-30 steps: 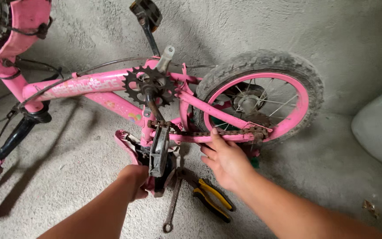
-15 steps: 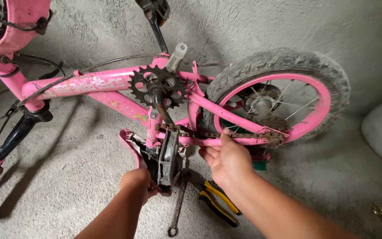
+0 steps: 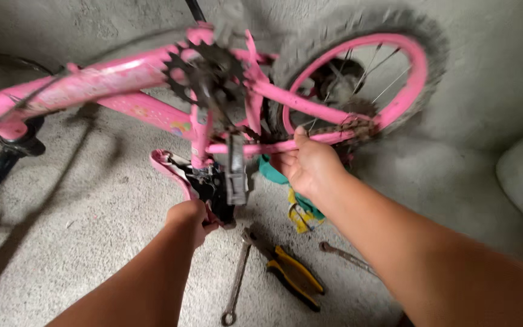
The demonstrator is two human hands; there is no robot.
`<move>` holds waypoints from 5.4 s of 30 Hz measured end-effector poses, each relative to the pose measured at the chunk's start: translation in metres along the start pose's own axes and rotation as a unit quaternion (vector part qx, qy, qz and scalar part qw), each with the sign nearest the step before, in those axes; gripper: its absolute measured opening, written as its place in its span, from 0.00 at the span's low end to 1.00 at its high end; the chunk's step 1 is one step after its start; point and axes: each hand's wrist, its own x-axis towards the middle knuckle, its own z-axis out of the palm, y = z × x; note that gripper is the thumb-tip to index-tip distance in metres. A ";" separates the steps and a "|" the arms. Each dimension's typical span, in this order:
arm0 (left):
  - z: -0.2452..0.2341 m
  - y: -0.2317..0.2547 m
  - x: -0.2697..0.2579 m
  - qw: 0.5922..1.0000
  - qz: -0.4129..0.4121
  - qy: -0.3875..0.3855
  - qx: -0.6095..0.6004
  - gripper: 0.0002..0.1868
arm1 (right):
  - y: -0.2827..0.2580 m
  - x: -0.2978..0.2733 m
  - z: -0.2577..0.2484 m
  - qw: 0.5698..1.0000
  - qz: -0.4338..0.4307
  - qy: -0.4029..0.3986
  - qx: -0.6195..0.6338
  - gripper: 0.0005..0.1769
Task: The person works on a pink bicycle lying on its side, using a wrench and pliers to adjust the chain and crank area. They repeatedly tighten and loosen bolts, reposition the chain, and rotate the pedals while inspecting the drivetrain.
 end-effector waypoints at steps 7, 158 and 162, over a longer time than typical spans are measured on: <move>0.001 0.000 -0.007 0.985 -0.006 -0.020 0.169 0.09 | -0.007 -0.020 0.003 0.999 0.024 -0.040 -0.020 0.21; -0.026 0.055 -0.192 0.966 0.036 -0.249 0.054 0.12 | 0.062 -0.204 0.126 0.985 0.124 0.011 -0.119 0.18; -0.027 0.053 -0.189 0.954 -0.005 -0.297 0.025 0.14 | 0.061 -0.199 0.125 0.982 0.132 -0.005 -0.134 0.21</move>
